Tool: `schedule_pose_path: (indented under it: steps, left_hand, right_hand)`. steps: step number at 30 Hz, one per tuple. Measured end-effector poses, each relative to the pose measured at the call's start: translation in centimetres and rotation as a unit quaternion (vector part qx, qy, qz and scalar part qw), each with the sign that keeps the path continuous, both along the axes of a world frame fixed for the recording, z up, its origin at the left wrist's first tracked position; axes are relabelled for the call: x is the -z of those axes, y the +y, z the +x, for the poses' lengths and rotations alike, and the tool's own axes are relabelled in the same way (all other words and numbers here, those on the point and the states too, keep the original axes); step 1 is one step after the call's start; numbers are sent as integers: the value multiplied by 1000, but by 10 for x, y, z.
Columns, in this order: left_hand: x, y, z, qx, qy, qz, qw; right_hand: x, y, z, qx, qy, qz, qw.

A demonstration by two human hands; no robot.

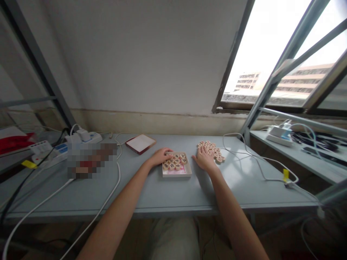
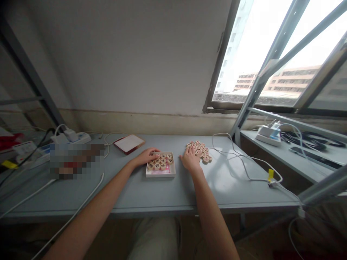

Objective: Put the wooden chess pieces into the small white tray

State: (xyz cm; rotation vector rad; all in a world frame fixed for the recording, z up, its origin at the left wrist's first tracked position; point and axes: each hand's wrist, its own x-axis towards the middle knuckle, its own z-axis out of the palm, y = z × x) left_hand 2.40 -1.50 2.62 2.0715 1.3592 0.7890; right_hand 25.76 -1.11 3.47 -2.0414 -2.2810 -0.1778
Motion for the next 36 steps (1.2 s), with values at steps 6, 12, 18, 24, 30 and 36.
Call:
schedule_pose_path:
  steps: [6, 12, 18, 24, 30, 36]
  left_hand:
    - [0, 0, -1, 2, -3, -2, 1000]
    - [3, 4, -1, -6, 24, 14, 1000]
    - [2, 3, -1, -3, 26, 12, 1000]
    - [0, 1, -1, 3, 21, 23, 1000]
    - [-2, 1, 0, -4, 26, 22, 999]
    - [-2, 2, 0, -8, 26, 11, 1000]
  right_hand:
    - [-11, -6, -1, -110, 45, 49, 992]
    - [-17, -9, -9, -145, 78, 79, 983]
    - [-19, -7, -6, -155, 131, 92, 975]
    - [-38, -10, 4, -289, 295, -21, 910]
    - [-35, -16, -2, -331, 256, -143, 897]
    - [-35, -20, -5, -332, 221, -104, 911]
